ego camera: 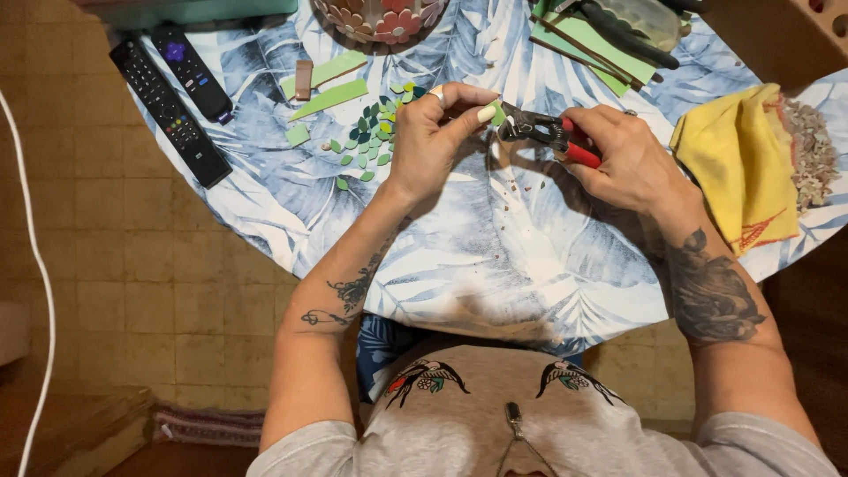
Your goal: Cutting small green glass strips into smaller square pieces using tile nippers
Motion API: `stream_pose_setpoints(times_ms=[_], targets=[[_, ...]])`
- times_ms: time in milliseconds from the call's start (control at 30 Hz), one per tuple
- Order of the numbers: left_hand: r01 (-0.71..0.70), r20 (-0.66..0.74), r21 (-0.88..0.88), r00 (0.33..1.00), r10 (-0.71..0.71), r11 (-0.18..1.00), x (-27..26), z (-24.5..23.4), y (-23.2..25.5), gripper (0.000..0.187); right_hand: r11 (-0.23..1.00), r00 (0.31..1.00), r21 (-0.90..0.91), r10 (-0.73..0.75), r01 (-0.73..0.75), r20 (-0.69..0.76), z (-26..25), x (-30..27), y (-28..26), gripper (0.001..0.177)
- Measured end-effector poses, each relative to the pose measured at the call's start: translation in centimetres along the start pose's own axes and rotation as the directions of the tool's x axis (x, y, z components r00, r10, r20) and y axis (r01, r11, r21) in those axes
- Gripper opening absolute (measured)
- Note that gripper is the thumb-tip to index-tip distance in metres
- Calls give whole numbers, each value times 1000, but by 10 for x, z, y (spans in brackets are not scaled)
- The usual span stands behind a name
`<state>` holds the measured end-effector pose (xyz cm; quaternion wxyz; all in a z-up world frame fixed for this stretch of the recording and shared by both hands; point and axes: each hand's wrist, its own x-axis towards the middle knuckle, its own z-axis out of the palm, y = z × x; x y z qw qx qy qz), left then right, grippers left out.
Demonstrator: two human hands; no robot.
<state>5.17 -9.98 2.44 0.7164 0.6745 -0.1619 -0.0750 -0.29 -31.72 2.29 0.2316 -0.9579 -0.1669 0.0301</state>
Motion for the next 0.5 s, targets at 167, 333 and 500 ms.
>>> stream_pose_setpoints(times_ms=[167,333,500], targets=[[-119,27,120,993,117,986,1,-1,-5,10,1000,1000,-2,-15,15,-12,1,0,1,43],[-84,15,75,996,83,994,0,0,-5,10,1000,1000,10,-10,10,-20,2,0,2,41],[-97,3,102,995,97,990,0,0,-6,10,1000,999,1,-29,29,-33,4,0,5,42]])
